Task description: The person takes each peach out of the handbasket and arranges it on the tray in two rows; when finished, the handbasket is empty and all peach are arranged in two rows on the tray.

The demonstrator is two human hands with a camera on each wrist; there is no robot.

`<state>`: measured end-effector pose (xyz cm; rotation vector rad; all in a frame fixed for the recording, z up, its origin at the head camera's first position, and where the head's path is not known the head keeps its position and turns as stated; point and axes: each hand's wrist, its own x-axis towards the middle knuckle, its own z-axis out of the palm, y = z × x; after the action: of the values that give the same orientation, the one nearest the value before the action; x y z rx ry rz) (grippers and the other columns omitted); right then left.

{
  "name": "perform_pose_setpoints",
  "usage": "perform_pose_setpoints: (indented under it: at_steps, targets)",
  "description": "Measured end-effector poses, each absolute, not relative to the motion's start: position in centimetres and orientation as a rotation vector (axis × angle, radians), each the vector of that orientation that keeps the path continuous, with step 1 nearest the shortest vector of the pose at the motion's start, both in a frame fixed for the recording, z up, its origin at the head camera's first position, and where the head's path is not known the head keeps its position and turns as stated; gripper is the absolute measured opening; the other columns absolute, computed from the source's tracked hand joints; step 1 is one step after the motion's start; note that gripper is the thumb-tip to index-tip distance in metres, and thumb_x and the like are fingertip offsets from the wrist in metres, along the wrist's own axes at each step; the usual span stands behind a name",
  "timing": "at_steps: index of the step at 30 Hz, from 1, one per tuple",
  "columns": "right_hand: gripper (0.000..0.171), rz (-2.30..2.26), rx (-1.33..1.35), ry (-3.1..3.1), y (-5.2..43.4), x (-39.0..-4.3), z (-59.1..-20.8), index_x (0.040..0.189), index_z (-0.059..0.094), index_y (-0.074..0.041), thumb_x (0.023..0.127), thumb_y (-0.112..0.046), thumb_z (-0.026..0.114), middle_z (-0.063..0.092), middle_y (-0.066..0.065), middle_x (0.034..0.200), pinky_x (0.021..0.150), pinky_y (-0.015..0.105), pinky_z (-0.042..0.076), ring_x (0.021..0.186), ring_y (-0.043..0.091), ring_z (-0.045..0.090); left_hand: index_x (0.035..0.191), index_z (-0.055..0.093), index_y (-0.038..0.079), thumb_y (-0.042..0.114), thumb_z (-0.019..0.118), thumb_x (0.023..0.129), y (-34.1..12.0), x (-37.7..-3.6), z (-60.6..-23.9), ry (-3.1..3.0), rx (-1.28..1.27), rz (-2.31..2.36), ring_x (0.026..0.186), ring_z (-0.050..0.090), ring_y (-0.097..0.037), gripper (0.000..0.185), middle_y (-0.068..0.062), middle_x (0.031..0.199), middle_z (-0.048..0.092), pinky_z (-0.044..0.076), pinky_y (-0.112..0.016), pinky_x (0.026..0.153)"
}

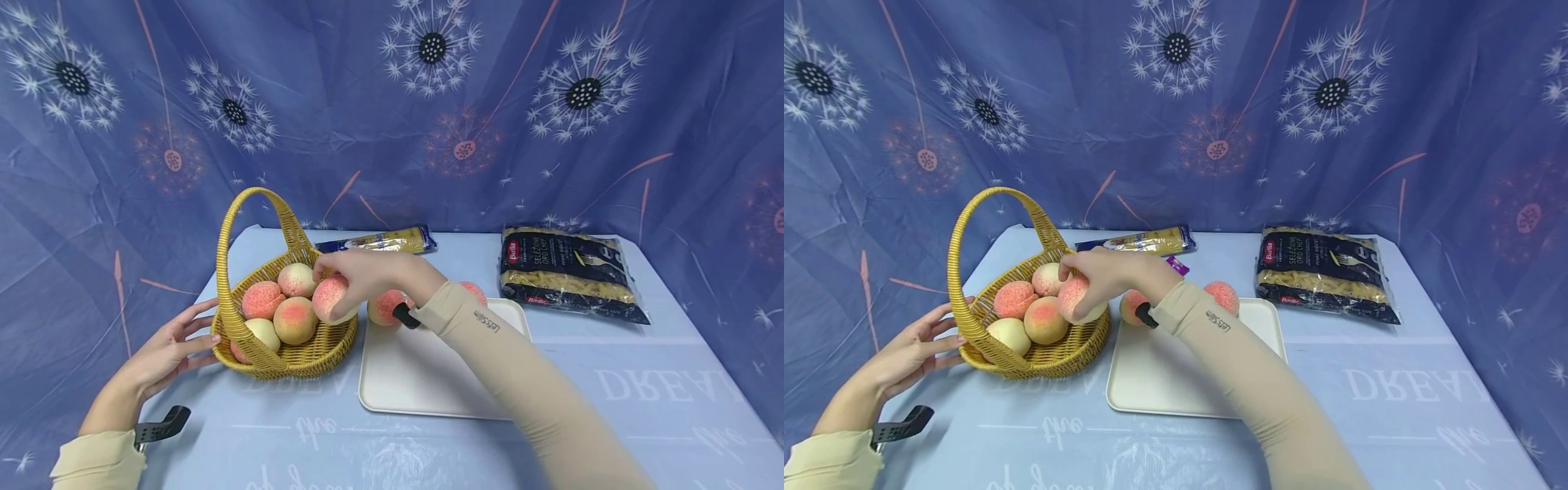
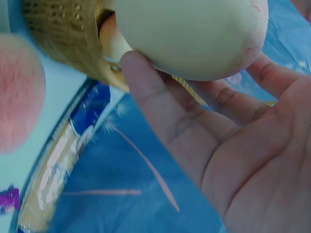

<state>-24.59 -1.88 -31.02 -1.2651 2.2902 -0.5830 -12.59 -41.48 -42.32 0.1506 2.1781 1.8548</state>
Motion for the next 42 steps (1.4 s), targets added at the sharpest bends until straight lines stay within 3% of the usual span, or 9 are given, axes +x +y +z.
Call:
perform_pose_setpoints:
  at_steps: [8, 12, 24, 42]
  targets:
    - [0.058, -0.727, -1.245, 2.374, 1.8, -25.2, -30.0, 0.136, 0.06, -0.026, 0.086, -0.038, 0.088, 0.064, -0.003, 0.136, 0.098, 0.032, 0.058, 0.121, 0.014, 0.062, 0.164, 0.035, 0.034, -0.002, 0.057, 0.109, -41.6, -12.6, -42.3, 2.162, 0.163, 1.867, 0.115, 0.071, -0.004, 0.069, 0.019, 0.135, 0.058, 0.067, -0.033, 0.09]
    - [0.059, -0.792, -1.222, 2.406, 3.8, -25.2, -29.7, 0.137, 0.061, -0.023, 0.086, -0.034, 0.088, 0.065, -0.003, 0.137, 0.1, 0.035, 0.057, 0.122, 0.017, 0.062, 0.164, 0.034, 0.034, -0.001, 0.057, 0.108, -41.6, -12.6, -42.4, 2.168, 0.153, 1.864, 0.115, 0.07, -0.003, 0.07, 0.019, 0.135, 0.058, 0.067, -0.033, 0.089]
    - [0.059, -0.946, -1.1, 2.455, 9.7, -25.1, -29.9, 0.137, 0.062, -0.021, 0.085, -0.028, 0.091, 0.066, 0.002, 0.136, 0.09, 0.037, 0.062, 0.111, 0.019, 0.067, 0.165, 0.034, 0.033, -0.001, 0.056, 0.109, -41.6, -12.6, -42.5, 2.17, 0.165, 1.866, 0.116, 0.07, -0.003, 0.069, 0.019, 0.135, 0.059, 0.067, -0.033, 0.089]
    - [0.059, -1.041, -0.836, 2.553, 18.1, -24.4, -32.3, 0.139, 0.061, -0.016, 0.089, -0.028, 0.09, 0.061, 0.011, 0.142, 0.099, 0.045, 0.063, 0.127, 0.032, 0.064, 0.162, 0.037, 0.035, -0.002, 0.055, 0.109, -41.6, -12.6, -42.5, 2.153, 0.182, 1.884, 0.116, 0.07, -0.003, 0.067, 0.019, 0.135, 0.059, 0.066, -0.033, 0.089]
